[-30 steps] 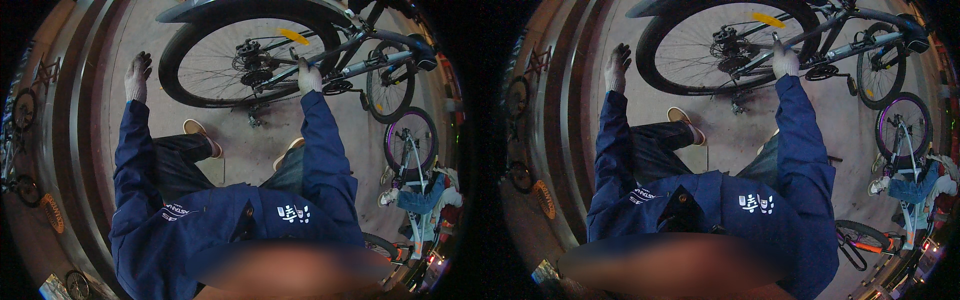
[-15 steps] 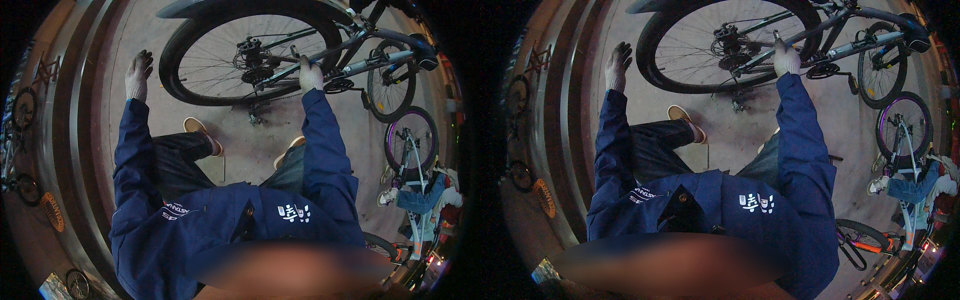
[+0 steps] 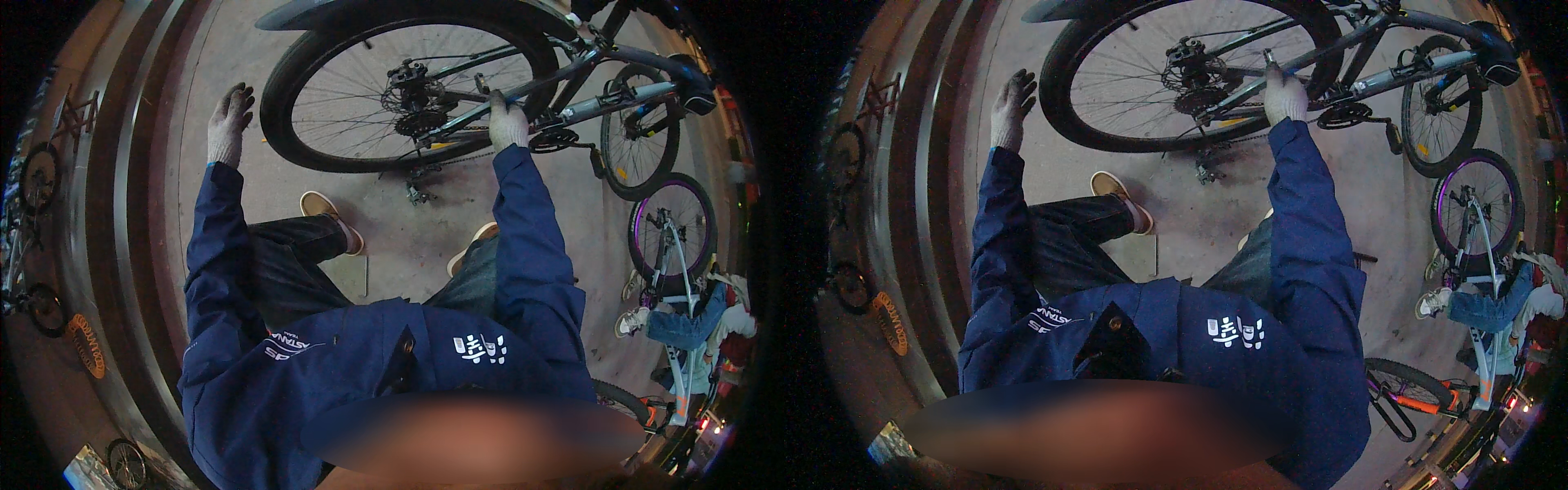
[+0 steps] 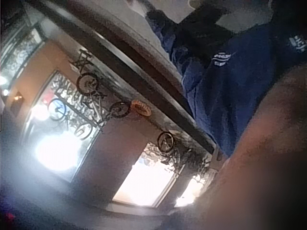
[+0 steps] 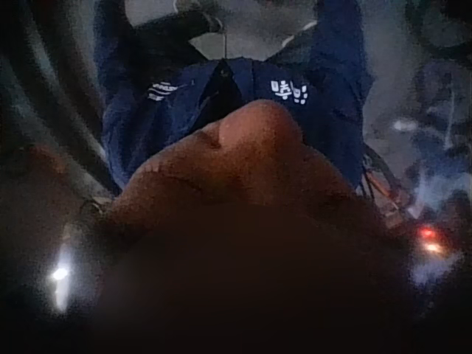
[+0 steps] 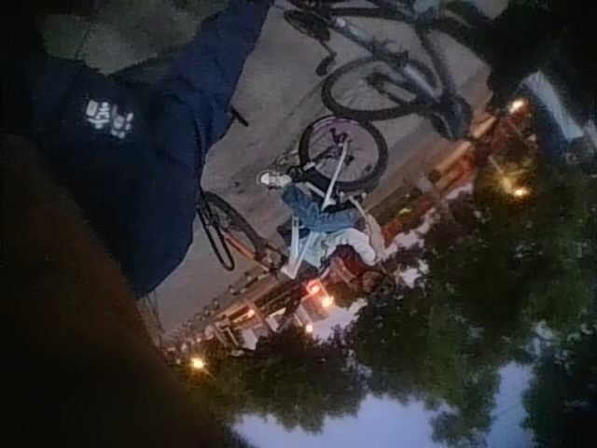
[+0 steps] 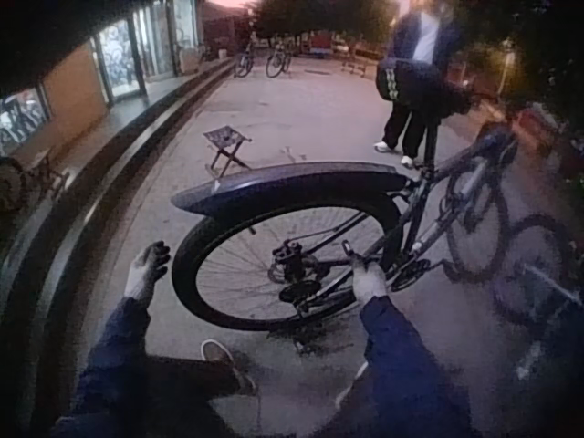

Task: The person sits on the floor and works on the rear derailleur and chain of a bicycle. They use a chain tool to remove a link, then reattach the chain and adjust the derailleur. A second person stands nearby holding a phone.

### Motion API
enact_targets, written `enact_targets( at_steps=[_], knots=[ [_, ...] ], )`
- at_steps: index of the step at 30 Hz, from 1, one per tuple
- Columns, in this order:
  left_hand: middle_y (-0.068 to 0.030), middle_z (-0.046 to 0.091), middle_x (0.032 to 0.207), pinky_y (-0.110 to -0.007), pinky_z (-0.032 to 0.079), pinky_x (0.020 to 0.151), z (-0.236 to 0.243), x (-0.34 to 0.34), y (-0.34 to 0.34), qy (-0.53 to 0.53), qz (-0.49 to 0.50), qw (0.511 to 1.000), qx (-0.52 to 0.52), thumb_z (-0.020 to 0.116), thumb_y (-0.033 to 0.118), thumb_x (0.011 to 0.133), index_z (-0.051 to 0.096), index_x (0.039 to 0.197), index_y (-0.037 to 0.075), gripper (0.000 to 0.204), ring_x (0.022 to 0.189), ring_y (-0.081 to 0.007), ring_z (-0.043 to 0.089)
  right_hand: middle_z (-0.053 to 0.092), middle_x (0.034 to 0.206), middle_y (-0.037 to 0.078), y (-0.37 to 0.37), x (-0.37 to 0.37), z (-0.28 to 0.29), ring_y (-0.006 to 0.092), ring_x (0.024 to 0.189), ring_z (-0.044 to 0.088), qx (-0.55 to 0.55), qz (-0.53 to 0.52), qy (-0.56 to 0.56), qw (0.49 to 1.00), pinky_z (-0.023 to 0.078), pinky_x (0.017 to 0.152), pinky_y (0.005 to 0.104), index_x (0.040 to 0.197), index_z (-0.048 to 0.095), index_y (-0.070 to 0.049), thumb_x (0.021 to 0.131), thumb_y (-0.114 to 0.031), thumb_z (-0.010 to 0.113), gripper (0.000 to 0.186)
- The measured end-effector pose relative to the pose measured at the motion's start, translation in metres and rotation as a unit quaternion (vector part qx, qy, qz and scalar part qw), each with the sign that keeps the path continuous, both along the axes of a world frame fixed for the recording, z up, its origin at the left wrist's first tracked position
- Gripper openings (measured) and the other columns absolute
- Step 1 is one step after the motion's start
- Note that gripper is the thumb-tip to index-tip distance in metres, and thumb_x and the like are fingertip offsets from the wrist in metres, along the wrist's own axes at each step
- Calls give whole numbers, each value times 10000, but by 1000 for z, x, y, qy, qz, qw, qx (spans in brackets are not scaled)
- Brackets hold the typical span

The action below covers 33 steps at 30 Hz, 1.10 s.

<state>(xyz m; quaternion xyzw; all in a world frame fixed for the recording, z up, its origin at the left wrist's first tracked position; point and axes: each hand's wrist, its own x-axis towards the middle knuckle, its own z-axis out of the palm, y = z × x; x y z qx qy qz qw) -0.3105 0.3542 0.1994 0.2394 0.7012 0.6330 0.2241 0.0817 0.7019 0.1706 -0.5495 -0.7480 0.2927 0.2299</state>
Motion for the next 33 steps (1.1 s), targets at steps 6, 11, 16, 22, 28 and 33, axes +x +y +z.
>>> enact_targets(
  at_steps=[6, 11, 16, 22, 28, 33],
  knots=[
    [-123, 631, 1437, -385, 458, 1086, 0, 1, 0, 0, 6, 1000, 1, 572, 453, 1069, 538, 1476, 54, 571, 1323, -255, 592, 685, 1132, 339, -5, 0, 9, 515, 1133, 623, -34, 9, -6, 999, 478, 976, 534, 1108, 724, 44, 1013, -554, 475, 655],
    [-112, 640, 1422, -354, 481, 1023, -1, 2, 0, 9, -9, 1000, -28, 586, 454, 1060, 544, 1475, 58, 575, 1287, -230, 610, 679, 1132, 354, -4, -1, 8, 515, 1139, 623, -14, 10, -12, 1000, 478, 973, 535, 1109, 720, 56, 1009, -563, 488, 668],
    [-87, 661, 1384, -306, 487, 931, -6, 1, -1, 31, -25, 998, -43, 617, 458, 1043, 553, 1471, 53, 592, 1181, -183, 629, 689, 1067, 363, 1, -2, -2, 508, 1078, 635, 6, -6, 4, 1000, 474, 953, 496, 1081, 693, 128, 996, -629, 551, 774],
    [-94, 599, 1459, -340, 487, 1013, -9, -2, -2, 57, -65, 991, -99, 570, 461, 1066, 479, 1534, 67, 618, 1309, -222, 591, 682, 1121, 365, 11, 0, -10, 504, 1120, 625, -21, -6, -1, 1000, 470, 979, 484, 1124, 681, 131, 999, -607, 564, 757],
    [-85, 593, 1450, -332, 495, 992, -19, -7, -2, 70, -91, 988, -101, 617, 492, 1031, 485, 1530, 64, 670, 1284, -205, 586, 670, 1163, 374, 6, -1, -2, 511, 1164, 612, -19, -6, 9, 1000, 463, 999, 485, 1170, 671, 123, 994, -622, 559, 774],
    [-111, 590, 1437, -344, 468, 1011, -18, -2, 1, 36, -131, 989, -54, 755, 367, 951, 468, 1527, 6, 738, 1244, -222, 581, 665, 1180, 374, 2, -1, 4, 519, 1171, 606, -43, -15, -10, 999, 461, 1006, 494, 1177, 675, 117, 989, -637, 552, 787]
  ],
)
